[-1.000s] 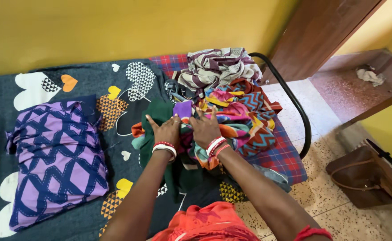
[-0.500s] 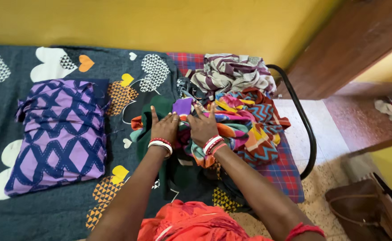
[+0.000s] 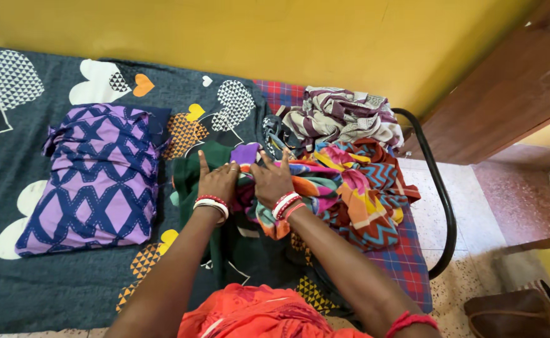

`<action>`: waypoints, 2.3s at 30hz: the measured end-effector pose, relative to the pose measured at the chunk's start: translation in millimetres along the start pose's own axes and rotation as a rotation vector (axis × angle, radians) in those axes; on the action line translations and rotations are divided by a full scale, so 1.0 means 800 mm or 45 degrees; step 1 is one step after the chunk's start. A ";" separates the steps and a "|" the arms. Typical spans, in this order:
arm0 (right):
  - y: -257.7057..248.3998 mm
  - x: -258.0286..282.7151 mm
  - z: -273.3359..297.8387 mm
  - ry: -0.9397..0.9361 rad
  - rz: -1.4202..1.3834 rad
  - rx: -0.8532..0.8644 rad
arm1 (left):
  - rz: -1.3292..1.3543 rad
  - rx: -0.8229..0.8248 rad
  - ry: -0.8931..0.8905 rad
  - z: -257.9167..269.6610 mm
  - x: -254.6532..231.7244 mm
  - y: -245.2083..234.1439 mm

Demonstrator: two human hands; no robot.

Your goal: The person folds several pieces of bedding on a bed, including a dark sheet with geometric patterns, a purple patterned cloth, and a multicolored blanket. The person smooths and folds each item by hand and places them in a neat stack.

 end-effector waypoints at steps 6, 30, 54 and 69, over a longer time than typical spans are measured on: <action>0.007 0.004 -0.015 0.071 0.016 0.005 | 0.032 -0.008 0.036 -0.014 0.019 -0.006; 0.181 0.173 -0.277 0.318 -0.013 -0.146 | -0.023 -0.109 0.120 -0.050 0.380 0.011; 0.312 0.188 -0.182 0.853 -0.116 0.733 | 0.185 0.979 -0.252 0.092 0.382 0.144; 0.214 0.137 -0.055 1.293 -0.049 0.459 | 0.236 0.970 0.024 0.090 0.263 0.121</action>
Point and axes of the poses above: each hand's wrist, its own z-axis away from the middle knuckle, its own y-axis out of the palm, x = y × z, the point moved 3 cm from there along -z, towards the middle knuckle, and after that the axes turned 15 degrees about -z, right-handed, at the moved point
